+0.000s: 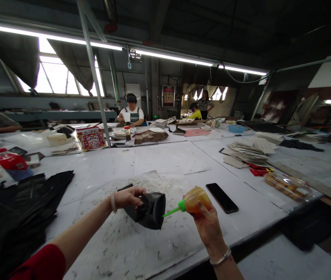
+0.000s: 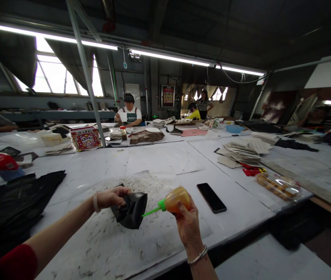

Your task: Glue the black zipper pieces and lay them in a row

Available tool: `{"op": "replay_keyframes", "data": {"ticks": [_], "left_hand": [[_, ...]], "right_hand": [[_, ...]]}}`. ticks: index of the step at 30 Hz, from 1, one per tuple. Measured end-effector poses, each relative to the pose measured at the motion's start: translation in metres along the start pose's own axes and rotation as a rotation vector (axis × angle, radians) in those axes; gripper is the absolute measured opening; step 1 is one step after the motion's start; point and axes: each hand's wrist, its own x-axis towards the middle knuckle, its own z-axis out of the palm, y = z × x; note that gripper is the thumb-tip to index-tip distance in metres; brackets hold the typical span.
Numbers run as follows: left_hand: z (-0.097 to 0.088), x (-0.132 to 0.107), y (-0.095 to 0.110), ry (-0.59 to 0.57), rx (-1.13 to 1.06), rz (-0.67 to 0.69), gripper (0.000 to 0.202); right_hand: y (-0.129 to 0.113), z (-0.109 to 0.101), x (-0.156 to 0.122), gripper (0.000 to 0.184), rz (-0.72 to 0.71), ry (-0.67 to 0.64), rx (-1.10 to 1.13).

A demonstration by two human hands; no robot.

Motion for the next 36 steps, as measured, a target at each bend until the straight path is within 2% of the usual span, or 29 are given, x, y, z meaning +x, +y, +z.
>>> {"op": "replay_keyframes", "data": {"ticks": [6, 10, 13, 16, 19, 21, 23, 27, 31, 36], "left_hand": [[0.008, 0.002, 0.002, 0.035, -0.018, 0.040, 0.042], [0.017, 0.000, 0.018, 0.161, 0.016, 0.060, 0.047], [0.026, -0.012, 0.058, 0.364, 0.149, 0.132, 0.045], [0.042, -0.037, 0.115, 0.587, 0.396, 0.246, 0.039], [0.064, -0.066, 0.159, 0.640, 0.604, 0.342, 0.031], [0.077, -0.079, 0.168, 0.598, 0.699, 0.291, 0.029], [0.085, -0.082, 0.158, 0.529, 0.664, 0.168, 0.033], [0.087, -0.070, 0.112, 0.414, 0.376, -0.064, 0.055], [0.087, -0.055, 0.079, 0.402, 0.200, -0.061, 0.065], [0.086, -0.041, 0.067, 0.438, 0.127, -0.018, 0.070]], "right_hand": [[0.003, 0.002, -0.004, 0.046, 0.004, 0.028, 0.037], [0.007, 0.008, -0.010, 0.043, 0.098, 0.035, 0.142], [0.004, 0.015, -0.015, 0.044, 0.208, 0.045, 0.274], [-0.006, 0.021, -0.016, 0.042, 0.242, 0.054, 0.375], [-0.019, 0.025, -0.013, 0.044, 0.221, 0.071, 0.435], [-0.026, 0.027, -0.010, 0.045, 0.207, 0.086, 0.451], [-0.031, 0.028, -0.006, 0.045, 0.192, 0.095, 0.454], [-0.034, 0.028, 0.001, 0.045, 0.139, 0.124, 0.466], [-0.035, 0.029, 0.007, 0.040, 0.081, 0.185, 0.504], [-0.034, 0.031, 0.012, 0.038, 0.059, 0.218, 0.490]]}}
